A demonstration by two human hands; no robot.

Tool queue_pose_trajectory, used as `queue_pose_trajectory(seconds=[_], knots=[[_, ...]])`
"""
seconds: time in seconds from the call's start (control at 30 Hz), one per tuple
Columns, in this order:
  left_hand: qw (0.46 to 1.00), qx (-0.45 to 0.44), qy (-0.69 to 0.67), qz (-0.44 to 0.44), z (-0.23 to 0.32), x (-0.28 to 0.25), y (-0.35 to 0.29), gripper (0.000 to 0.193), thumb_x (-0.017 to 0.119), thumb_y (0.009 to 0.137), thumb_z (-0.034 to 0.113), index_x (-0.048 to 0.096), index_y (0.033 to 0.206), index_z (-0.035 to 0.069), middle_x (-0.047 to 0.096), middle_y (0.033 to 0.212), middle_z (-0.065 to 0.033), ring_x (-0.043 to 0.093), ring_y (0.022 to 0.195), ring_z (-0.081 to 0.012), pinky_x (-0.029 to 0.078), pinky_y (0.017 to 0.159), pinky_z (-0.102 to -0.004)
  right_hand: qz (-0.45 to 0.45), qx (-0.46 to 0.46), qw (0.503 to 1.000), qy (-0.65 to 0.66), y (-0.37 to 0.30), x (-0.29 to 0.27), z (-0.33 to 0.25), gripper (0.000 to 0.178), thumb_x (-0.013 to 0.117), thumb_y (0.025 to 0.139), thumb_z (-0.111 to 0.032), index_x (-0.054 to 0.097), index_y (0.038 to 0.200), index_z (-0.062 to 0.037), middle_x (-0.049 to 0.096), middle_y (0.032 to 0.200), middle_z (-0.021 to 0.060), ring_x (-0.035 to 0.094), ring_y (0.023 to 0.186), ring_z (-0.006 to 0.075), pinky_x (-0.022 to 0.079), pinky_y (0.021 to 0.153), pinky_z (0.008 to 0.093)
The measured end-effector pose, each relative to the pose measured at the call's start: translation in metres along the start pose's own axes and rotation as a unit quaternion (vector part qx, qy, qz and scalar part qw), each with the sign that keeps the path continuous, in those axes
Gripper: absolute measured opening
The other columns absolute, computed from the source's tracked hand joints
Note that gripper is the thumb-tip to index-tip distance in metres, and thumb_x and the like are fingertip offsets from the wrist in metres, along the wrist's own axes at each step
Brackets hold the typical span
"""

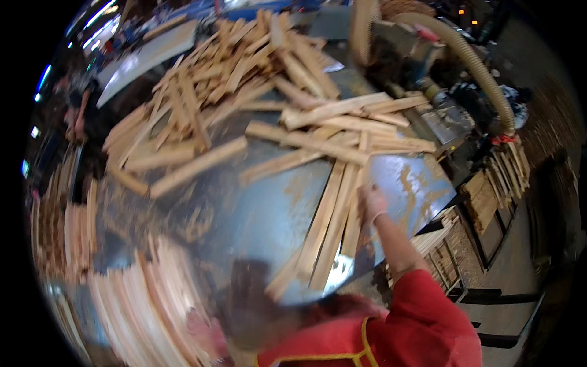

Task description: The person picks up individual wooden planks from a scattered pile on a metal table and arranges them into a neat, vertical stack. The person handles the planks one by one, aligning them carefully to form a growing pile of organized lumber.

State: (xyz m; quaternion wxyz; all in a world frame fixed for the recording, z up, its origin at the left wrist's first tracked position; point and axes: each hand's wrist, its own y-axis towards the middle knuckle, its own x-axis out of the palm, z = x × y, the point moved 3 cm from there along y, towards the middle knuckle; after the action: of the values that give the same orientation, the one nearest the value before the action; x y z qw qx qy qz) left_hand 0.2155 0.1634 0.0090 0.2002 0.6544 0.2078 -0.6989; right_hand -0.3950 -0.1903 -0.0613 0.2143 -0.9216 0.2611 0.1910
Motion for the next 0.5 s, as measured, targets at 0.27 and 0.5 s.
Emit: queue_pose_trajectory(seconds=[0.27,0.5], knots=[[0.917,0.269,-0.168,-0.24,0.302,0.054,0.041,0.12,0.089,0.069,0.057,0.039,0.163,0.002,0.053,0.154,-0.0254,0.049,0.146,-0.0423,0.038,0.122,-0.052,-0.084,0.229,0.941,0.233,-0.067,0.057,-0.036,0.068,0.074,0.096,-0.022,0.048,0.157,-0.0022,0.067,0.136,0.0239,0.066,0.119,0.0322,0.056,0.102,0.0461],[0.855,0.252,-0.264,-0.369,0.319,0.048,0.091,0.12,0.091,0.073,0.057,0.037,0.165,0.002,0.053,0.158,-0.022,0.055,0.143,-0.0401,0.048,0.116,-0.0486,-0.373,-0.001,0.906,0.197,-0.165,0.084,-0.026,0.053,0.074,0.1,-0.019,0.058,0.148,-0.005,0.07,0.133,0.0121,0.066,0.119,0.0278,0.051,0.108,0.0428]])
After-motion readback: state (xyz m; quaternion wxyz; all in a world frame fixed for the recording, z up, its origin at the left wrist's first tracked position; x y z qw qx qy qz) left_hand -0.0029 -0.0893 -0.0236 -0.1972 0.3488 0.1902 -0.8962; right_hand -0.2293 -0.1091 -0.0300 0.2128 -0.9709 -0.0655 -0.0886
